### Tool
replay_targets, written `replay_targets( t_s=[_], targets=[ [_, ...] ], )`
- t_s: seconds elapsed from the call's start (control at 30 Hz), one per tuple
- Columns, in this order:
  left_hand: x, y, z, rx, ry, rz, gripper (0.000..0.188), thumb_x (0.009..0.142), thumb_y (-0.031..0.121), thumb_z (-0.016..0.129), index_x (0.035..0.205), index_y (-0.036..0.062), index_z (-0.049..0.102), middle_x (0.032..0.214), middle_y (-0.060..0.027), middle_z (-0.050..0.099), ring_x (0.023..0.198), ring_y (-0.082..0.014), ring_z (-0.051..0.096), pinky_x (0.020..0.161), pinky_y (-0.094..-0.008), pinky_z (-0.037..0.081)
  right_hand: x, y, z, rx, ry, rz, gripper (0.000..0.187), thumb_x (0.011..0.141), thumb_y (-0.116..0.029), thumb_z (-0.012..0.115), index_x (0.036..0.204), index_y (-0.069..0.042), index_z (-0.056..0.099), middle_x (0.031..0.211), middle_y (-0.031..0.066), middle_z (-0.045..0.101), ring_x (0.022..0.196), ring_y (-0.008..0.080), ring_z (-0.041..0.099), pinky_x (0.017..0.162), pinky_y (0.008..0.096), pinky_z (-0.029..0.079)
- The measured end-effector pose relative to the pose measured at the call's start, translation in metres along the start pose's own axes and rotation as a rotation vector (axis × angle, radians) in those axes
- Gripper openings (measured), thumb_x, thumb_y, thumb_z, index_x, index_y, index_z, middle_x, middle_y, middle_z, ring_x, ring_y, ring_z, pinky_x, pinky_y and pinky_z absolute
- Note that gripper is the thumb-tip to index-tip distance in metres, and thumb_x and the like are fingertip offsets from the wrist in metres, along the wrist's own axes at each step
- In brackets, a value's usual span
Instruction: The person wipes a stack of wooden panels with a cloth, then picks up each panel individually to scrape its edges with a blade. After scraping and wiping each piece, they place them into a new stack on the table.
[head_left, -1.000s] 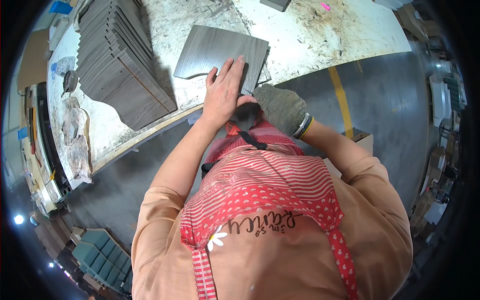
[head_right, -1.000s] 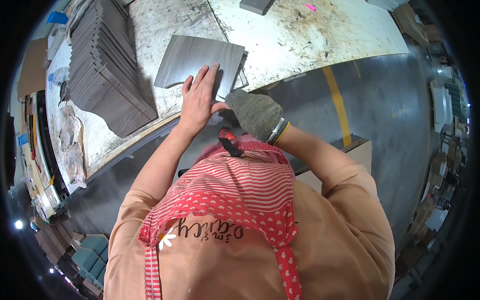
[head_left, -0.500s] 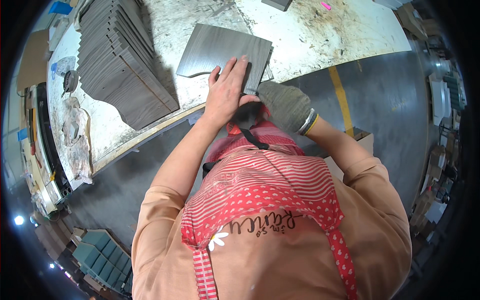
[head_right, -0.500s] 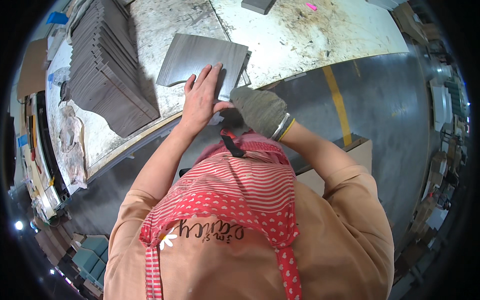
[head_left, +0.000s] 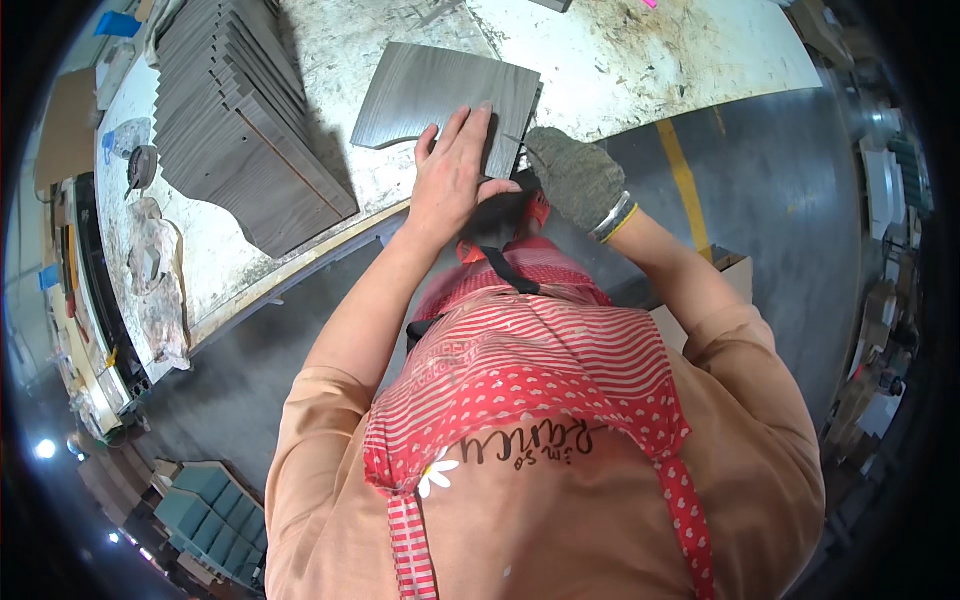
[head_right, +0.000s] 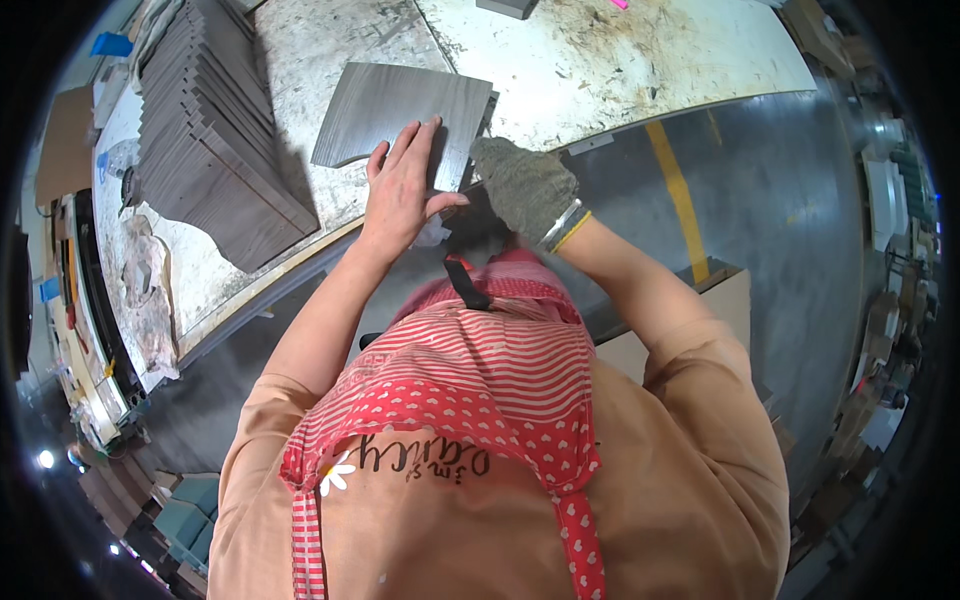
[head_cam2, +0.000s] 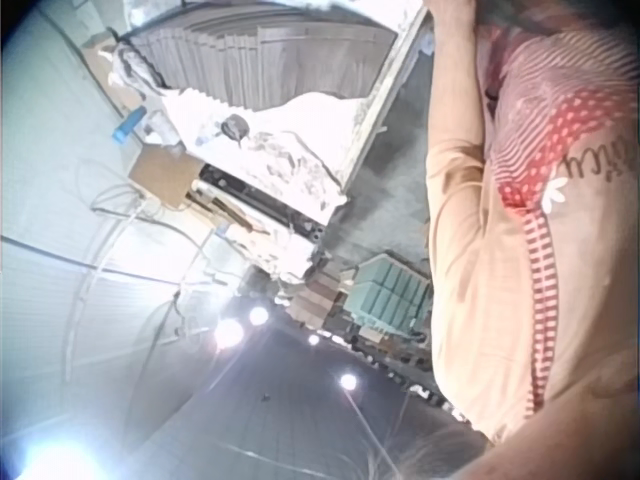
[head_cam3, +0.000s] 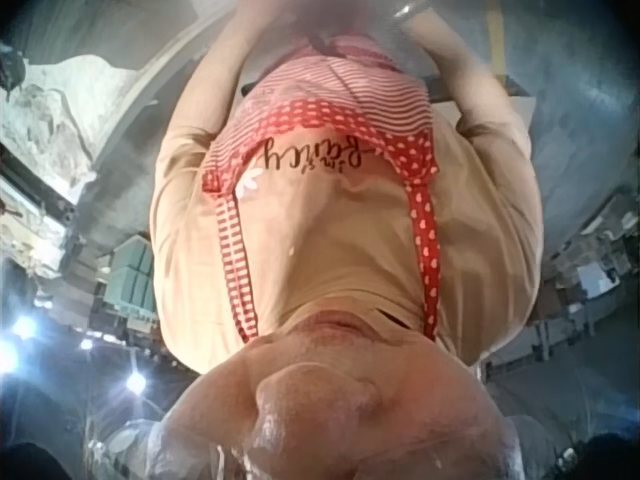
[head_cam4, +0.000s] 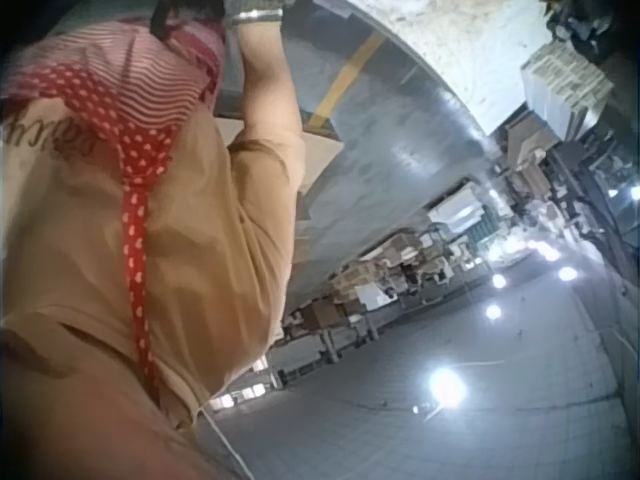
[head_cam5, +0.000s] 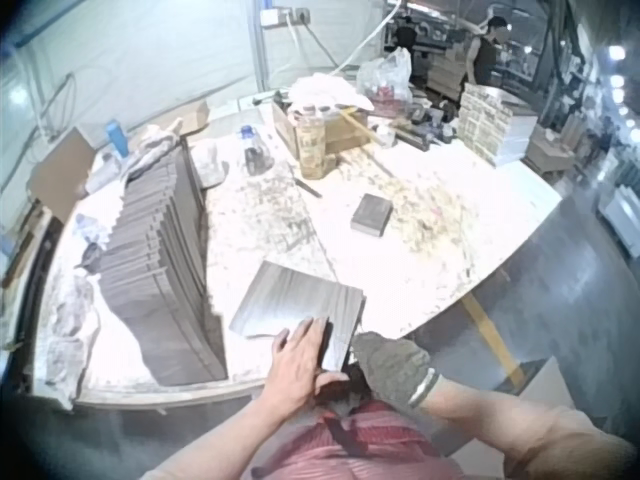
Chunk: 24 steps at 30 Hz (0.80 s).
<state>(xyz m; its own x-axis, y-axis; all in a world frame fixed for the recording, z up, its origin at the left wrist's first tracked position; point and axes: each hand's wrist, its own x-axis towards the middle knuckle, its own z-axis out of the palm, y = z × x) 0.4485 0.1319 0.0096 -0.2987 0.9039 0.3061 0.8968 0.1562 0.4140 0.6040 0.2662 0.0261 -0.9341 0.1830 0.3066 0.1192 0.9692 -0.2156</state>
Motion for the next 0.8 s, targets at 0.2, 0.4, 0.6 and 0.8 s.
replay_targets(
  t_s=[0.2, 0.4, 0.6, 0.8],
  targets=[
    [-0.002, -0.001, -0.002, 0.004, -0.024, 0.020, 0.097, 0.067, 0.047, 0.072, 0.142, 0.0015, 0.032, 0.139, -0.0118, 0.046, 0.129, -0.0306, 0.042, 0.104, -0.0489, 0.026, 0.000, -0.018, -0.007, 0.179, -0.353, 0.108, 0.024, 0.086, -0.018, 0.054, 0.106, -0.005, 0.057, 0.097, 0.0142, 0.063, 0.089, 0.0314, 0.064, 0.071, 0.0410, 0.051],
    [-0.002, -0.003, -0.004, 0.020, -0.031, 0.051, 0.098, 0.066, 0.045, 0.074, 0.142, 0.0017, 0.031, 0.140, -0.0115, 0.045, 0.130, -0.0304, 0.041, 0.104, -0.0486, 0.026, 0.006, -0.016, -0.011, 0.090, -0.284, 0.156, 0.029, 0.086, -0.020, 0.055, 0.111, -0.006, 0.057, 0.100, 0.0135, 0.062, 0.092, 0.0290, 0.063, 0.074, 0.0402, 0.051],
    [-0.002, -0.004, -0.012, 0.017, -0.168, 0.025, 0.096, 0.067, 0.040, 0.072, 0.145, 0.0065, 0.028, 0.143, -0.0088, 0.042, 0.134, -0.0294, 0.037, 0.106, -0.0494, 0.024, -0.008, -0.036, -0.015, 0.215, -0.402, 0.124, 0.036, 0.084, -0.017, 0.057, 0.120, -0.013, 0.056, 0.106, 0.0117, 0.061, 0.094, 0.0283, 0.063, 0.076, 0.0403, 0.051],
    [-0.001, -0.003, -0.011, 0.008, -0.085, 0.065, 0.098, 0.066, 0.047, 0.073, 0.143, 0.0024, 0.030, 0.141, -0.0113, 0.044, 0.131, -0.0302, 0.041, 0.105, -0.0492, 0.027, -0.003, -0.014, -0.005, 0.089, -0.309, 0.169, 0.038, 0.083, -0.018, 0.057, 0.118, -0.004, 0.055, 0.104, 0.0158, 0.063, 0.094, 0.0324, 0.063, 0.078, 0.0425, 0.051]
  ],
)
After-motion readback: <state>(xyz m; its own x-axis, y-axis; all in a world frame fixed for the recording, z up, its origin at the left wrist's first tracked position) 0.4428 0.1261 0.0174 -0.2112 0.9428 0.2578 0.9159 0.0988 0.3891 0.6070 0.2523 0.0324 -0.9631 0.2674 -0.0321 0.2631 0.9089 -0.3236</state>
